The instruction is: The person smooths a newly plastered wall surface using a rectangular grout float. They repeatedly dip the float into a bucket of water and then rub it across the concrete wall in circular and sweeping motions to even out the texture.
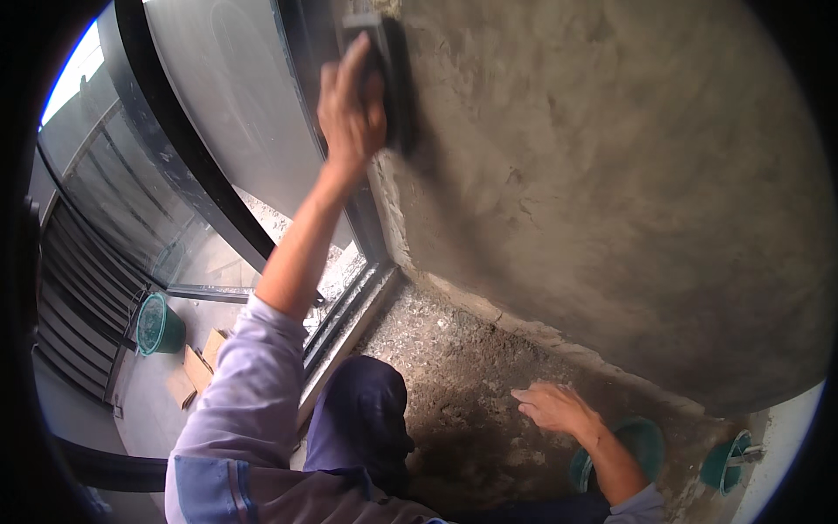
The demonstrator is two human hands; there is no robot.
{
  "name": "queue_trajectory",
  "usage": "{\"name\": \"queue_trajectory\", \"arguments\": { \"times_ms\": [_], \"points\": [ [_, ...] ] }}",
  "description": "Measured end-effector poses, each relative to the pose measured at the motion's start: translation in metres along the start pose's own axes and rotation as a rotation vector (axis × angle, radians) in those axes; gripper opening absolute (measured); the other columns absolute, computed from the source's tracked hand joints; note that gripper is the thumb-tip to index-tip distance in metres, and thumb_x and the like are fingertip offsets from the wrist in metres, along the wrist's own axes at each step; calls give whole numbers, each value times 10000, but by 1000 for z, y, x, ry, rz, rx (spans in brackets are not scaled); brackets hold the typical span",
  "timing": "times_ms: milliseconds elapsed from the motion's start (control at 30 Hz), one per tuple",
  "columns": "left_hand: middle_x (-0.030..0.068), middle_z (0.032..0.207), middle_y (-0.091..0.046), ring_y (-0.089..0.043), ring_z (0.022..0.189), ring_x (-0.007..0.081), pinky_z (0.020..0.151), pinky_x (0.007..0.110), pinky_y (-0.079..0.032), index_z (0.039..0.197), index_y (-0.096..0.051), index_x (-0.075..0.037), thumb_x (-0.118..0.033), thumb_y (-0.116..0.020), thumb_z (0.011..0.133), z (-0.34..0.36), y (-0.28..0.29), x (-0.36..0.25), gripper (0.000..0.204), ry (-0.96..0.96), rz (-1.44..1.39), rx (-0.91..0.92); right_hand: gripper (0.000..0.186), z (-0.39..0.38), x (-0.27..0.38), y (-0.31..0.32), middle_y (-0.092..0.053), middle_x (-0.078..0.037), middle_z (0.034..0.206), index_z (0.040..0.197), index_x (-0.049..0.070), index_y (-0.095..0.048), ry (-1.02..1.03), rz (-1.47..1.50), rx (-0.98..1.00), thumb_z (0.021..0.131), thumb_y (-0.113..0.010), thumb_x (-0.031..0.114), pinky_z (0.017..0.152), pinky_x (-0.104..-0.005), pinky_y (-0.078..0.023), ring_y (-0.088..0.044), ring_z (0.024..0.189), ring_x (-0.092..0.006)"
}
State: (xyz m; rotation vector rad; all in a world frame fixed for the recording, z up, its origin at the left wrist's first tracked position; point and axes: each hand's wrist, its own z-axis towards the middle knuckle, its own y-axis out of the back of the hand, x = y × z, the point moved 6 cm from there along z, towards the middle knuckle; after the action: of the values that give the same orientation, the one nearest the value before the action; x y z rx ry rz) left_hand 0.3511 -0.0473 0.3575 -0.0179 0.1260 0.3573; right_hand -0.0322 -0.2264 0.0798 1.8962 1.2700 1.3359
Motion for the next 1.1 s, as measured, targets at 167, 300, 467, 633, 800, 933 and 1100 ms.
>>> {"name": "queue_trajectory", "arguments": {
  "times_ms": [167,300,467,633,800,933,1100],
  "points": [
    [165,1015,-555,-608,898,371,748,460,-544,1474,-551,-233,-47,-693,867,-204,-7,19,651,214,-69,296,397,6,3,-14,-677,-169,1185,1393,154,-630,-89,-28,229,1031,-557,301,943,-485,-520,-647,1106,-382],
    [156,1027,-547,-607,901,368,707,453,-532,1440,-579,-272,-112,-705,874,-65,-11,-3,601,93,8,99,426,10,6,-13,-678,-172,1207,1413,139,-613,-36,-39,184,1021,-572,299,968,-484,-508,-642,1125,-386],
    [211,1072,-594,-619,950,386,810,462,-503,1388,-571,-120,-136,-569,1000,92,-1,-19,388,-68,-56,-81,422,12,15,3,-683,-170,1126,1403,112,-618,-130,-76,122,1003,-596,247,931,-480,-510,-647,1078,-386],
    [150,1015,-537,-600,882,366,667,450,-520,1429,-587,-277,-132,-694,900,-102,-6,-6,559,142,-23,179,427,6,7,-6,-681,-175,1118,1410,114,-612,-161,-20,179,1004,-588,243,943,-479,-509,-645,1087,-384],
    [168,1028,-561,-628,882,358,722,431,-545,1449,-579,-251,-98,-712,883,-271,-3,21,601,224,-65,445,437,9,-8,-20,-682,-185,1181,1427,123,-602,-112,-2,214,1015,-572,264,983,-468,-507,-640,1150,-375],
    [145,1013,-581,-627,853,340,668,419,-514,1386,-642,-229,-125,-731,858,-104,-15,-18,545,73,-68,136,458,-6,-24,-27,-657,-200,1230,1429,105,-593,-172,55,212,1003,-583,271,1010,-466,-488,-611,1180,-397],
    [224,1032,-598,-605,916,400,800,462,-493,1465,-530,-100,-81,-629,943,-11,-10,-48,532,-45,-112,24,449,-9,-13,-15,-660,-191,1223,1416,106,-603,-250,51,227,999,-589,270,993,-468,-495,-623,1152,-380]
  ]
}}
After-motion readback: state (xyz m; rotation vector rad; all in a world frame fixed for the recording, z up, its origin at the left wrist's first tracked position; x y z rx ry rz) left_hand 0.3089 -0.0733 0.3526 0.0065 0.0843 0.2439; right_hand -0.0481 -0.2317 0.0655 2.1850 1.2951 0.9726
